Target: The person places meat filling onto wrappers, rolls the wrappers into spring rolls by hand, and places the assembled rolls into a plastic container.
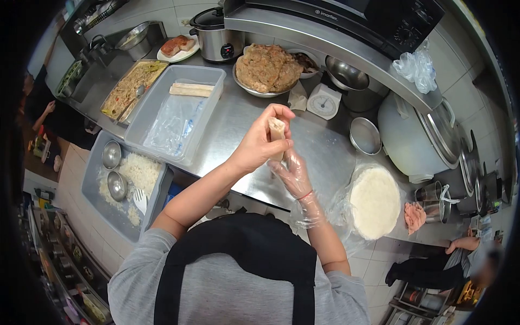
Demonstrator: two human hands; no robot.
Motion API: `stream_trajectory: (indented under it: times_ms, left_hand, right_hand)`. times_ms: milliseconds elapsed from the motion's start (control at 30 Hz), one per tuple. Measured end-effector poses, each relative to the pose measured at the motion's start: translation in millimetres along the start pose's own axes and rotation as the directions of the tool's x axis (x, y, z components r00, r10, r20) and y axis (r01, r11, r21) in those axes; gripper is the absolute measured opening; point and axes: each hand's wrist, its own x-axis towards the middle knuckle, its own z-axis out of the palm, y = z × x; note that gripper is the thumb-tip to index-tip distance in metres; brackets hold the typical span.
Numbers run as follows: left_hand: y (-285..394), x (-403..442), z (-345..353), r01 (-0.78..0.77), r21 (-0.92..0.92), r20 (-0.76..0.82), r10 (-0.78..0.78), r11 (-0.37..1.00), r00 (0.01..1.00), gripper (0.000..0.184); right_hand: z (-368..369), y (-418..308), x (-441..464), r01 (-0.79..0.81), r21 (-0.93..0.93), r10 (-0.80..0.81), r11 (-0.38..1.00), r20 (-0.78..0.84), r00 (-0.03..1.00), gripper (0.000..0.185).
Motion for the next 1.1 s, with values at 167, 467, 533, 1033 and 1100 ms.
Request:
stream_trajectory:
  times_ms: [167,467,533,1033,1100]
  left_hand:
    - [-11.7,14.0,-12.9,0.061,-0.2,0.136,-0.033,0.978,0.99,0.042]
    - [-26.2,6.8,-27.3,0.251,-0.172,0.09,-0.238,0.953,0.967,0.025]
    - [-22.1,4.3,-20.3,0.109,-0.077,-0.029,-0.111,0.991,0.993,0.024]
    - [-11.9,-2.5,-15.6,-0.028,0.243,-0.063,0.045,0.97,0.997,0.002]
    - [-10.3,-4.1,-12.1,0.021,0.181,-0.042,-0.013,0.983,0.999,0.006]
  right_hand:
    - [-17.2,12.8,13.0,-0.335,0.347,0.13,0.876,0.501,0.856,0.056]
    - [-23.5,-13.7,14.0,0.139,-0.184,-0.139,0.973,0.013,0.99,0.031]
    - [-20.3,-58.6,6.4,0.379,-0.554,-0.453,0.741,0.004,0.892,0.034]
    - [-11.6,-84.7,25.3,0.54,-0.788,-0.601,0.297,0.286,0.747,0.034]
    - [-12.1,-87.6,31.0,0.549,-0.785,-0.576,0.289,0.315,0.754,0.031]
